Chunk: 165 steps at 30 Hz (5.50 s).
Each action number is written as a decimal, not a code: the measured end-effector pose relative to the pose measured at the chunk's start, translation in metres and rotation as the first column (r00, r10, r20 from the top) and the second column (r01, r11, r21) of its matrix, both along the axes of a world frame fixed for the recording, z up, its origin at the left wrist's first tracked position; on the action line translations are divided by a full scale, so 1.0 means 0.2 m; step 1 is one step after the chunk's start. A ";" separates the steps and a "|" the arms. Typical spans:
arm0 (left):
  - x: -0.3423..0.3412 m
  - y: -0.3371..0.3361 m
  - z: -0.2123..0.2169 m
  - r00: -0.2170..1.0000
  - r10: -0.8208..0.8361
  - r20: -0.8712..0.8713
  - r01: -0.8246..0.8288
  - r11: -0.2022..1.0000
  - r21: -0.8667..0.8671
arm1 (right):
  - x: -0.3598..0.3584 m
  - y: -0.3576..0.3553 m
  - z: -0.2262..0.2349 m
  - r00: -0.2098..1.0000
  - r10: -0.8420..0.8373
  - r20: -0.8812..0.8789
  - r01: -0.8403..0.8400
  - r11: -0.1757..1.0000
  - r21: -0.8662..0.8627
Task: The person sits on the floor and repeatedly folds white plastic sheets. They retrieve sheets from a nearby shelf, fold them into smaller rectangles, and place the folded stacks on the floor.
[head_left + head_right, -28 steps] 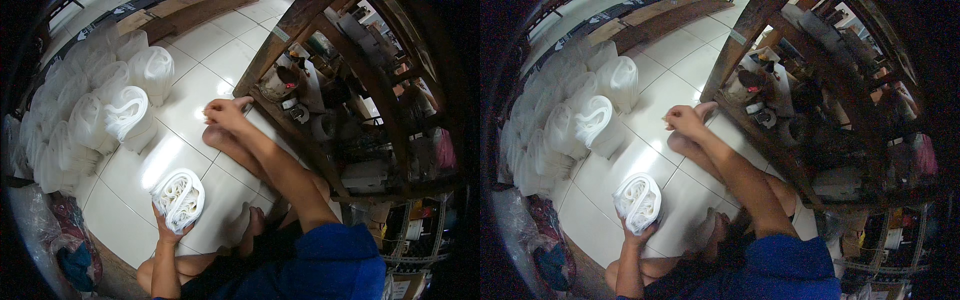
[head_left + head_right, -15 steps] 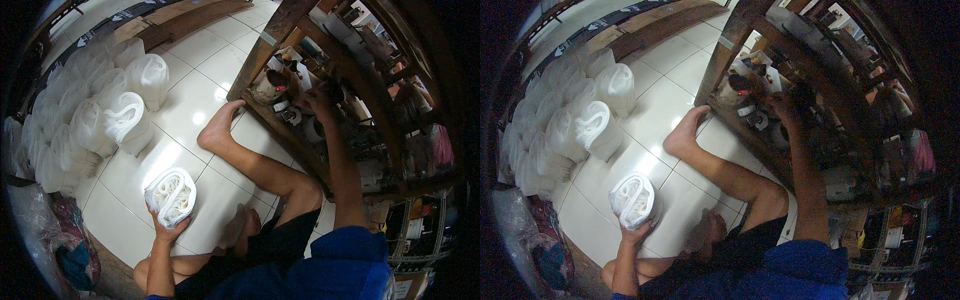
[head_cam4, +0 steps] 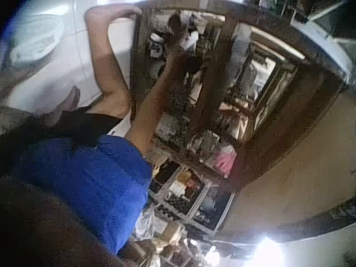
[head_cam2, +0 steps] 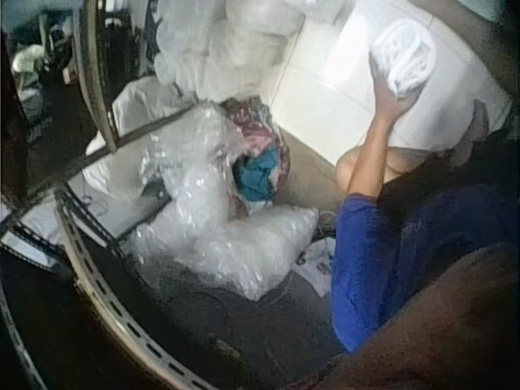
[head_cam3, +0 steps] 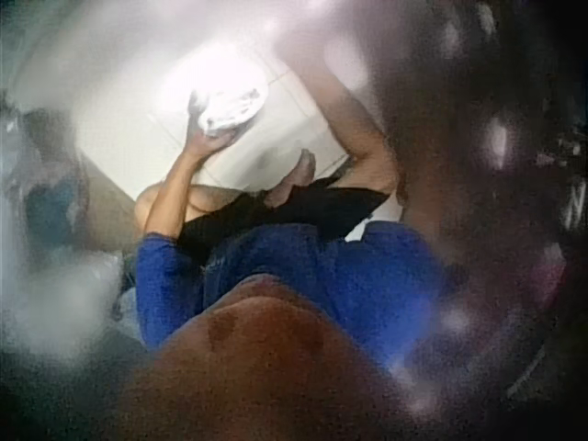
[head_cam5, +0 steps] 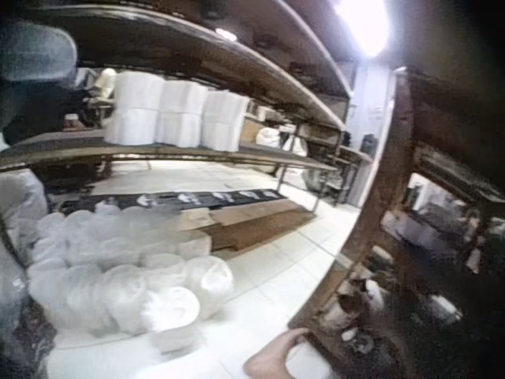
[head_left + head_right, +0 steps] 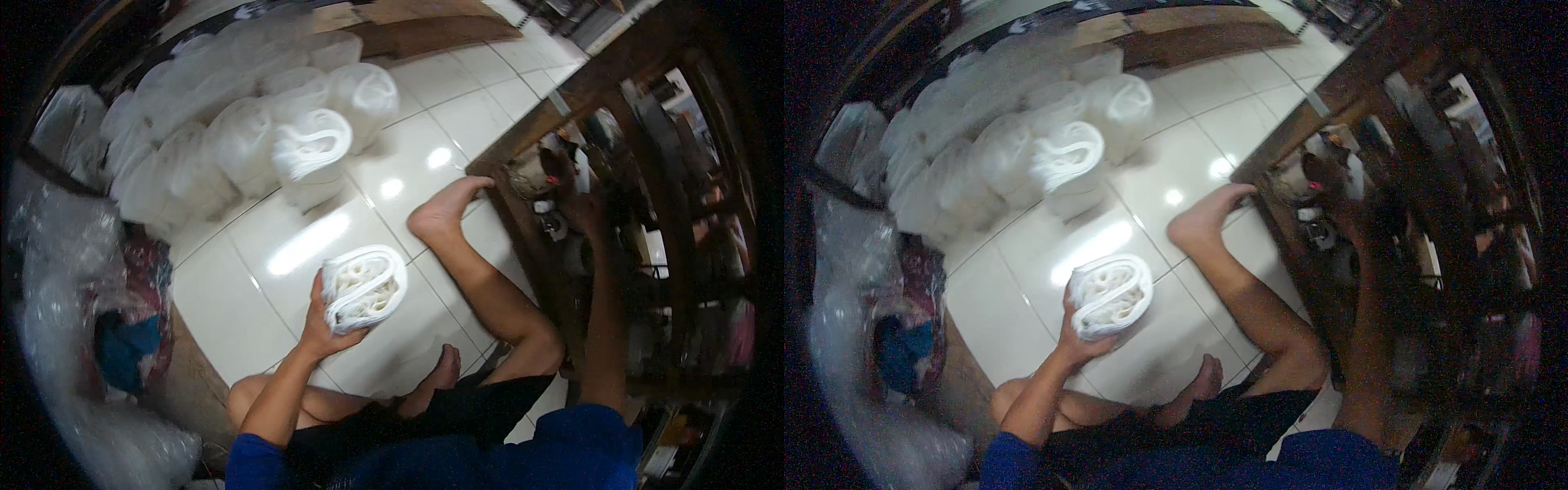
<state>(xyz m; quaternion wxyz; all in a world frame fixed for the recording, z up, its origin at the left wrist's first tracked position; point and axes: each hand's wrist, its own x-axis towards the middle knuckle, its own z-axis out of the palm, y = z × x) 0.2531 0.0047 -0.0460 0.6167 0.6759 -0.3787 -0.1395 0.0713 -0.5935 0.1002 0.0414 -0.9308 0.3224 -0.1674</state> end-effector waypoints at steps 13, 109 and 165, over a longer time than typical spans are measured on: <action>0.00 0.03 0.04 0.977 0.066 -0.204 -0.060 0.998 0.034 | 0.18 0.84 -0.06 0.964 0.203 0.172 -0.245 0.929 0.277; -1.21 0.88 0.95 0.927 -0.014 -0.374 0.155 0.924 0.350 | -0.47 2.48 0.21 0.458 0.814 0.358 -0.488 -0.106 0.866; -1.19 0.70 0.91 0.959 -0.142 -0.244 0.230 0.895 0.382 | -0.01 2.45 -0.05 0.134 0.972 0.191 -0.095 -0.179 0.979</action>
